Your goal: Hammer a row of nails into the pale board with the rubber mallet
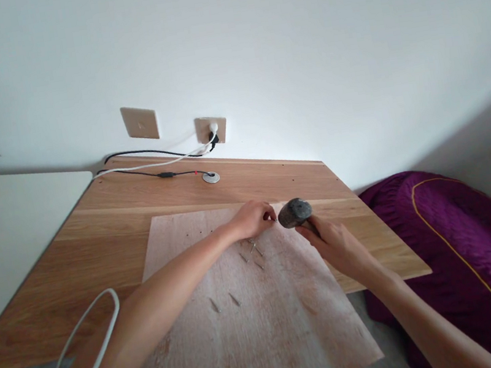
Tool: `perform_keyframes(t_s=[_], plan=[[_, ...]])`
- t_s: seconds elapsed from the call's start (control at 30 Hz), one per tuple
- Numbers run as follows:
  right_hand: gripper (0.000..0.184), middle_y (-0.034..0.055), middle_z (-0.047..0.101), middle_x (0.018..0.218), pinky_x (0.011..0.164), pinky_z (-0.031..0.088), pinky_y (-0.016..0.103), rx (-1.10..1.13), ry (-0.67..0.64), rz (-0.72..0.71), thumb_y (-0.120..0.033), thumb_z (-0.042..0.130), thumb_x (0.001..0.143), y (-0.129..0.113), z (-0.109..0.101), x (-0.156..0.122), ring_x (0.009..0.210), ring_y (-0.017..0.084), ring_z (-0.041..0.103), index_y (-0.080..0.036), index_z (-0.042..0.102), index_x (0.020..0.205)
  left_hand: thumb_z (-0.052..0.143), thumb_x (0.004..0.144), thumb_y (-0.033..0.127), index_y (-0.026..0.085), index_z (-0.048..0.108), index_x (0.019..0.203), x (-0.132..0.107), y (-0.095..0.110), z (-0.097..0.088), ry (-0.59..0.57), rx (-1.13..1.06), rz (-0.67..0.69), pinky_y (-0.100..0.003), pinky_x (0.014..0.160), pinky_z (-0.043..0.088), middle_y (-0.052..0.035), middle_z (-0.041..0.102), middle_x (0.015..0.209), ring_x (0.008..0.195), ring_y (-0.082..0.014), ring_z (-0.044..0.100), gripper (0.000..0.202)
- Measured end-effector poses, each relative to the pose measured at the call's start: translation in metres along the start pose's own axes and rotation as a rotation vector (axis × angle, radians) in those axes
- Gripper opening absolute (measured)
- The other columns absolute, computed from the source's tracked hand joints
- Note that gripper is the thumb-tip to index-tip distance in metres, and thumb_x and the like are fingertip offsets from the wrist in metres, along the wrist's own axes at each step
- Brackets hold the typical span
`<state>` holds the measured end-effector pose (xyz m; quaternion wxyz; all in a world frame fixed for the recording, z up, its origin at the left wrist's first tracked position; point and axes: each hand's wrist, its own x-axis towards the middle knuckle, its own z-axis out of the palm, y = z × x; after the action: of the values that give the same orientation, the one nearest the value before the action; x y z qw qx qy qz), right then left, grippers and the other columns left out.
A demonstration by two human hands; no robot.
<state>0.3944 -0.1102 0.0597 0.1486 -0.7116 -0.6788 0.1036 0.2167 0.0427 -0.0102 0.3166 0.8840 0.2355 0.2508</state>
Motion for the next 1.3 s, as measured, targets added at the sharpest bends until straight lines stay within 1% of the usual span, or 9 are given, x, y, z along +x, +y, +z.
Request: perform_keyframes(t_s=[0.1, 0.23, 0.33, 0.57, 0.77, 0.9, 1.0, 1.13, 1.3], plan=[[0.030, 0.0112, 0.076, 0.082, 0.063, 0.037, 0.030, -0.043, 0.010, 0.005, -0.046, 0.041, 0.101, 0.003, 0.008, 0.001, 0.079, 0.029, 0.074, -0.023, 0.059, 0.091, 0.072, 0.083, 0.013, 0.017, 0.082, 0.088, -0.001, 0.001, -0.002, -0.021, 0.006, 0.004, -0.025, 0.066, 0.042, -0.0023, 0.072, 0.077, 0.070, -0.0159, 0.063, 0.012], [0.032, 0.0082, 0.073, 0.073, 0.061, 0.036, 0.030, -0.025, 0.065, 0.038, -0.048, 0.040, 0.102, 0.007, 0.018, -0.002, 0.068, 0.026, 0.072, -0.024, 0.059, 0.090, 0.074, 0.084, 0.015, 0.017, 0.082, 0.090, -0.001, 0.003, -0.005, -0.032, 0.004, -0.013, -0.025, 0.067, 0.042, -0.0023, 0.072, 0.077, 0.071, -0.0160, 0.064, 0.010], [0.033, 0.0057, 0.070, 0.068, 0.062, 0.038, 0.030, 0.033, 0.068, 0.059, -0.049, 0.041, 0.101, 0.008, 0.023, -0.002, 0.061, 0.024, 0.069, -0.024, 0.058, 0.086, 0.075, 0.083, 0.016, 0.017, 0.082, 0.091, -0.002, 0.005, -0.005, -0.038, 0.015, -0.042, -0.025, 0.067, 0.043, -0.0028, 0.073, 0.078, 0.071, -0.0166, 0.065, 0.011], [0.032, 0.0039, 0.068, 0.066, 0.059, 0.040, 0.029, 0.127, 0.044, 0.112, -0.052, 0.043, 0.098, 0.006, 0.022, -0.001, 0.056, 0.022, 0.066, -0.025, 0.056, 0.085, 0.074, 0.084, 0.014, 0.017, 0.083, 0.092, -0.001, 0.007, -0.005, -0.041, 0.023, -0.052, -0.025, 0.067, 0.043, -0.0035, 0.074, 0.079, 0.072, -0.0169, 0.066, 0.012], [0.035, -0.0001, 0.060, 0.051, 0.056, 0.041, 0.029, 0.222, 0.016, 0.165, -0.055, 0.042, 0.096, 0.003, 0.023, -0.003, 0.049, 0.020, 0.061, -0.027, 0.051, 0.077, 0.075, 0.082, 0.013, 0.017, 0.082, 0.091, -0.001, 0.005, -0.003, -0.023, 0.020, -0.052, -0.026, 0.066, 0.043, -0.0042, 0.075, 0.078, 0.072, -0.0182, 0.068, 0.012], [0.037, 0.0013, 0.060, 0.053, 0.057, 0.040, 0.030, 0.206, 0.018, 0.180, -0.058, 0.041, 0.094, 0.010, 0.028, -0.002, 0.053, 0.023, 0.063, -0.027, 0.051, 0.077, 0.076, 0.082, 0.015, 0.017, 0.082, 0.089, -0.001, 0.004, -0.001, -0.014, 0.018, -0.041, -0.025, 0.065, 0.043, -0.0047, 0.076, 0.079, 0.073, -0.0181, 0.068, 0.009], [0.036, 0.0025, 0.061, 0.055, 0.058, 0.040, 0.030, 0.189, 0.029, 0.185, -0.057, 0.042, 0.094, 0.013, 0.029, -0.001, 0.057, 0.024, 0.064, -0.027, 0.053, 0.078, 0.075, 0.081, 0.013, 0.016, 0.082, 0.089, -0.001, 0.003, 0.000, -0.011, 0.020, -0.042, -0.025, 0.064, 0.042, -0.0038, 0.076, 0.078, 0.072, -0.0172, 0.068, 0.011], [0.038, 0.0040, 0.064, 0.058, 0.059, 0.040, 0.030, 0.170, 0.043, 0.166, -0.057, 0.041, 0.094, 0.013, 0.029, -0.001, 0.058, 0.025, 0.064, -0.026, 0.056, 0.080, 0.073, 0.077, 0.010, 0.016, 0.081, 0.090, -0.001, 0.004, -0.002, -0.007, -0.008, -0.032, -0.024, 0.063, 0.041, -0.0023, 0.074, 0.076, 0.071, -0.0165, 0.067, 0.016], [0.037, 0.0047, 0.064, 0.060, 0.061, 0.039, 0.031, 0.155, 0.048, 0.154, -0.057, 0.040, 0.093, 0.012, 0.029, -0.002, 0.060, 0.026, 0.064, -0.026, 0.056, 0.081, 0.076, 0.074, 0.013, 0.015, 0.079, 0.088, -0.001, 0.007, -0.005, 0.020, -0.051, -0.057, -0.024, 0.063, 0.041, -0.0018, 0.073, 0.076, 0.070, -0.0159, 0.065, 0.015]])
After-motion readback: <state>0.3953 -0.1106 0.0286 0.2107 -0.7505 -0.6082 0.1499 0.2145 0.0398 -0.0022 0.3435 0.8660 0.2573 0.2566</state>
